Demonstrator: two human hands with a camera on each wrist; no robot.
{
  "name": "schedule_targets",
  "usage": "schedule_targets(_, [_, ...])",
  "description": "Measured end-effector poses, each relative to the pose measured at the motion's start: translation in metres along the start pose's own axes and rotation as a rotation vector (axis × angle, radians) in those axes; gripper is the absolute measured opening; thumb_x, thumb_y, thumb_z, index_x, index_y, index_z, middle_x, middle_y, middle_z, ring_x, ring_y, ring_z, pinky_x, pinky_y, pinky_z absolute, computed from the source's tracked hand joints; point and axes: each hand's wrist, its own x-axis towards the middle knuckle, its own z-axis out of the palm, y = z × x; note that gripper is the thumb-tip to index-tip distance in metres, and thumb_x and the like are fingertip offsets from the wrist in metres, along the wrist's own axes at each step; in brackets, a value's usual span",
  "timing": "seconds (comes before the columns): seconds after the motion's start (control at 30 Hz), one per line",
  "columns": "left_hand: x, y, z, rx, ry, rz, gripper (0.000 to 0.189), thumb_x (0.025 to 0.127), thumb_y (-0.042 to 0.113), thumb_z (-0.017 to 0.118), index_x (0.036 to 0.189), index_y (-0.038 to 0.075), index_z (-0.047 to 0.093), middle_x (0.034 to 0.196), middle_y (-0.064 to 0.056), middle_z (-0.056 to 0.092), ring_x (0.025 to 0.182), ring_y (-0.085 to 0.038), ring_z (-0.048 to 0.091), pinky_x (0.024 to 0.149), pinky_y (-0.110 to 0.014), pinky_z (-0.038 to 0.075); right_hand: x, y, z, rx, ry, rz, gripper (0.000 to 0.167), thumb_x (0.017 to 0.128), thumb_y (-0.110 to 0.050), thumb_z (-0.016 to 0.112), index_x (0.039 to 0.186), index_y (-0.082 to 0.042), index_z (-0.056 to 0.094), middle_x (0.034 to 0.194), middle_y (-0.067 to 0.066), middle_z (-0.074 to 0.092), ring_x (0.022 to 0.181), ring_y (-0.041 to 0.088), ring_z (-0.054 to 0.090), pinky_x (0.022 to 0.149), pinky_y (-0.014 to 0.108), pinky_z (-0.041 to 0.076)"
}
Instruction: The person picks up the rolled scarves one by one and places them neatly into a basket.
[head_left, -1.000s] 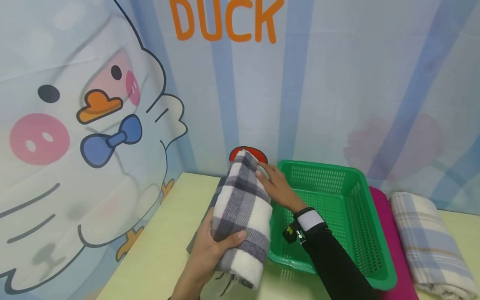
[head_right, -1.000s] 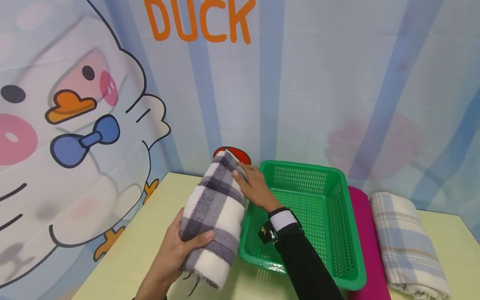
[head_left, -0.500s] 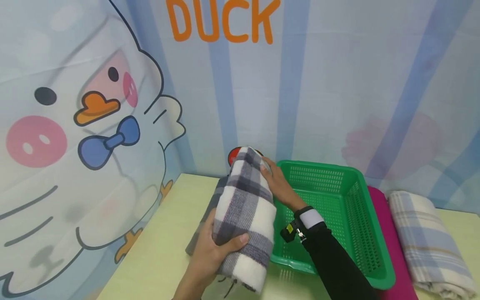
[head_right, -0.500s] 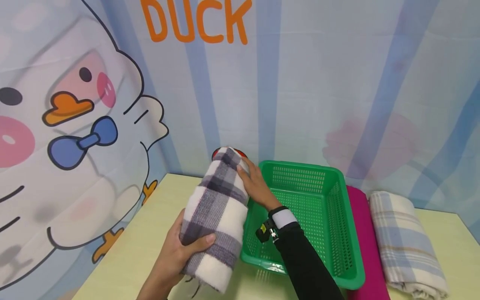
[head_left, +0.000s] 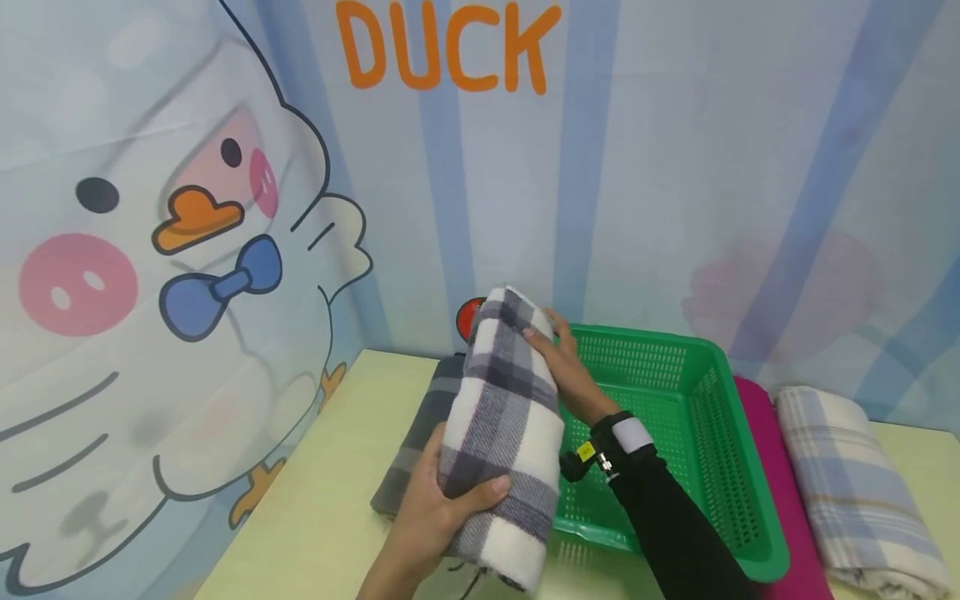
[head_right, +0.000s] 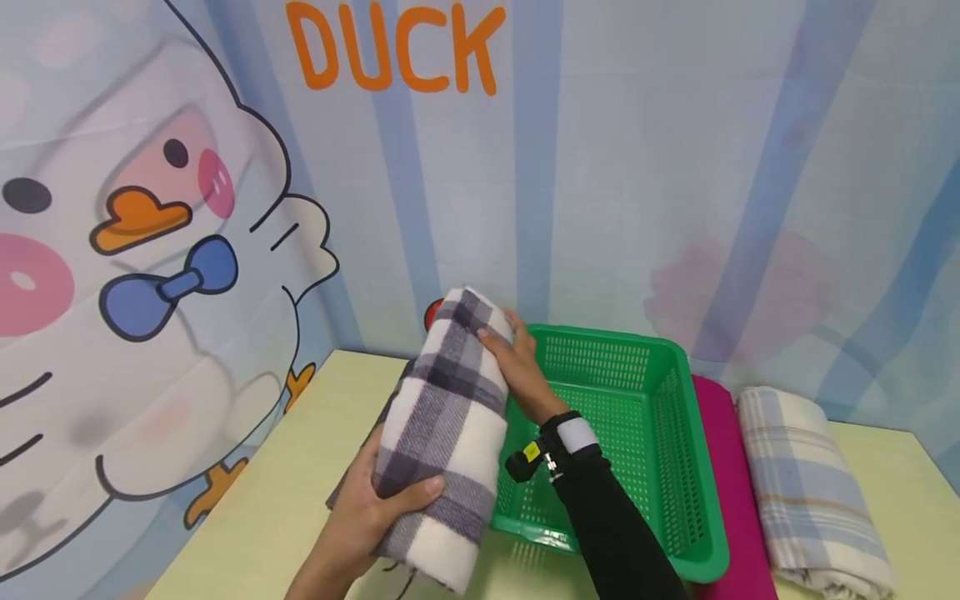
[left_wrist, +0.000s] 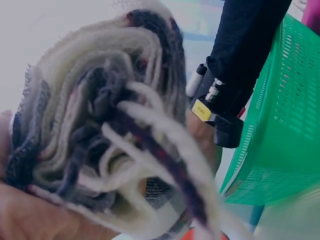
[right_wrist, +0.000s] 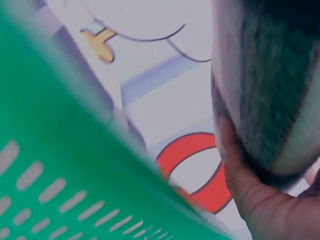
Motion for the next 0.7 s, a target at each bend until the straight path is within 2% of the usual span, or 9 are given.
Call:
schedule_targets(0.13, [0.001, -0.002, 0.003, -0.005, 0.002, -0.028, 0.067, 0.081, 0.020, 0.081, 0.137, 0.021, 0.043, 0.124, -0.013, 0.055, 0.107, -0.025, 0.059, 0.090, -0.038, 0.049, -0.001, -0.003, -0.004, 0.128, 0.024, 0.003, 0.081, 0.099, -0.050, 0.053, 0.156, -0.042, -0.004, 0.161, 0.009, 0.005, 0.140, 0.035, 0.034, 0.113, 0.050, 0.035])
schedule_targets(0.27, [0.001, -0.002, 0.006, 0.002, 0.004, -0.053, 0.069, 0.082, 0.022, 0.081, 0.138, 0.020, 0.042, 0.125, -0.014, 0.055, 0.107, -0.024, 0.059, 0.090, -0.037, 0.049, -0.002, -0.005, -0.009, 0.202, 0.019, 0.003, 0.082, 0.098, -0.050, 0.057, 0.153, -0.048, -0.004, 0.158, 0.010, 0.019, 0.135, 0.031, 0.040, 0.111, 0.045, 0.036])
schedule_targets(0.47, [0.002, -0.001, 0.008, 0.011, 0.001, -0.088, 0.073, 0.083, 0.026, 0.080, 0.142, 0.015, 0.039, 0.128, -0.015, 0.053, 0.109, -0.024, 0.057, 0.091, -0.034, 0.047, -0.002, -0.007, -0.014, 0.180, 0.037, 0.016, 0.082, 0.095, -0.051, 0.060, 0.151, -0.053, 0.000, 0.156, 0.008, 0.024, 0.127, 0.029, 0.047, 0.101, 0.042, 0.044])
schedule_targets(0.7, [0.004, -0.006, 0.010, 0.046, -0.017, -0.150, 0.078, 0.086, 0.033, 0.078, 0.146, 0.015, 0.032, 0.133, -0.013, 0.050, 0.113, -0.023, 0.055, 0.091, -0.032, 0.046, -0.003, -0.009, -0.018, 0.149, 0.036, 0.010, 0.084, 0.097, -0.046, 0.060, 0.154, -0.049, -0.002, 0.154, 0.012, 0.027, 0.118, 0.028, 0.052, 0.092, 0.039, 0.050])
